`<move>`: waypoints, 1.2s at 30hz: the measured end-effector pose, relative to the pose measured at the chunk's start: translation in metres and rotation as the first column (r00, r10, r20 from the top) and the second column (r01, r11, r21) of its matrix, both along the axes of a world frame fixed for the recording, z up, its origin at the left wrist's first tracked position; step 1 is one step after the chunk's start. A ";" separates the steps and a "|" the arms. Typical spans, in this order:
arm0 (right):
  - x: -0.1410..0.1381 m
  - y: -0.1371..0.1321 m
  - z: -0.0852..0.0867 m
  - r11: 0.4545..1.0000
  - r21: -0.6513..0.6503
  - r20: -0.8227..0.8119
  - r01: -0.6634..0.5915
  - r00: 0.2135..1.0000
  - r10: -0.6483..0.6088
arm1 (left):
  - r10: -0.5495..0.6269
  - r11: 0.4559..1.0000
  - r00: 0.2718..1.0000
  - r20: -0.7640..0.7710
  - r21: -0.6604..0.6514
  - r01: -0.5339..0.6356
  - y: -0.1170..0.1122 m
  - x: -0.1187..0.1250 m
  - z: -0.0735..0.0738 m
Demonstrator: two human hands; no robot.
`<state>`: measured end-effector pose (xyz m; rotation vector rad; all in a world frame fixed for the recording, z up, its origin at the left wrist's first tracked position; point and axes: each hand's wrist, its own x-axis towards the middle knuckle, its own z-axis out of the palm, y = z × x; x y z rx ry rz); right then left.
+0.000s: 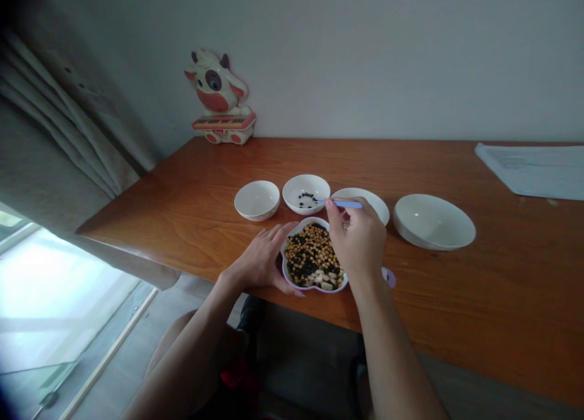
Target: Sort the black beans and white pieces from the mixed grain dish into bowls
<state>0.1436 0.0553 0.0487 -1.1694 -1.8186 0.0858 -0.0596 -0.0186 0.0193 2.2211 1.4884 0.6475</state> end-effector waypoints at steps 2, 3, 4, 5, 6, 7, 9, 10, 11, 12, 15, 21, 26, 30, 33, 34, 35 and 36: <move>-0.002 0.003 -0.002 1.000 -0.004 0.004 -0.005 1.000 0.005 | -0.005 1.000 1.000 0.001 0.013 0.005 0.000 0.000 -0.001; -0.002 0.003 -0.003 1.000 -0.006 0.003 -0.010 1.000 0.010 | -0.007 1.000 1.000 0.000 0.021 0.007 0.000 0.000 -0.001; -0.002 0.004 -0.003 1.000 -0.008 0.002 -0.015 1.000 0.015 | -0.009 1.000 1.000 -0.001 0.029 0.009 0.000 0.000 -0.001; -0.002 0.004 -0.004 1.000 -0.010 0.002 -0.020 1.000 0.020 | -0.012 0.999 1.000 -0.002 0.036 0.012 0.000 0.000 -0.001; -0.002 0.004 -0.004 1.000 -0.014 0.002 -0.024 1.000 0.024 | -0.015 0.999 1.000 -0.003 0.041 0.015 0.000 0.000 -0.001; -0.001 0.004 -0.004 1.000 -0.017 0.003 -0.026 1.000 0.026 | -0.017 0.999 1.000 -0.003 0.045 0.017 0.000 0.000 -0.002; 0.002 0.003 -0.003 0.999 -0.028 0.005 -0.028 1.000 0.028 | -0.020 0.998 1.000 -0.007 0.052 0.021 -0.001 0.000 -0.002; 0.004 0.002 -0.003 0.999 -0.036 -0.004 -0.027 1.000 0.027 | -0.022 0.998 1.000 -0.008 0.054 0.022 -0.001 0.000 -0.002; 0.005 0.001 -0.002 0.999 -0.045 -0.018 -0.027 0.999 0.026 | -0.024 0.998 1.000 -0.009 0.054 0.024 -0.001 0.000 -0.002; 0.007 0.001 -0.002 0.998 -0.057 -0.035 -0.028 0.999 0.026 | -0.025 0.998 1.000 -0.008 0.053 0.025 -0.001 0.000 -0.002; 0.013 -0.003 -0.001 0.994 -0.085 -0.061 -0.064 0.996 0.059 | -0.018 0.999 1.000 0.001 0.040 0.018 -0.001 0.000 -0.001; 0.032 -0.018 -0.005 0.887 -0.351 -0.200 -0.300 0.950 0.241 | -0.012 0.999 1.000 0.002 0.036 0.012 0.000 0.000 -0.003; 0.054 -0.028 -0.002 0.692 -0.591 -0.214 -0.415 0.907 0.362 | -0.009 0.999 1.000 0.005 0.032 0.008 -0.001 0.000 -0.003; 0.066 -0.032 0.000 0.677 -0.614 -0.141 -0.406 0.900 0.412 | -0.014 0.999 1.000 0.008 0.041 0.014 -0.001 0.000 -0.002; 0.070 -0.034 -0.001 0.649 -0.624 -0.150 -0.436 0.881 0.448 | -0.015 0.999 1.000 0.006 0.039 0.015 -0.001 -0.001 -0.003; 0.071 -0.034 -0.001 0.640 -0.627 -0.157 -0.444 0.877 0.454 | -0.017 0.999 1.000 0.003 0.039 0.016 -0.001 -0.001 -0.003; 0.071 -0.035 -0.001 0.634 -0.630 -0.161 -0.448 0.874 0.458 | -0.019 0.999 1.000 0.000 0.040 0.018 -0.001 -0.001 -0.003; 0.071 -0.035 -0.001 0.632 -0.632 -0.158 -0.448 0.873 0.461 | -0.019 0.999 1.000 -0.003 0.041 0.020 -0.001 -0.001 -0.003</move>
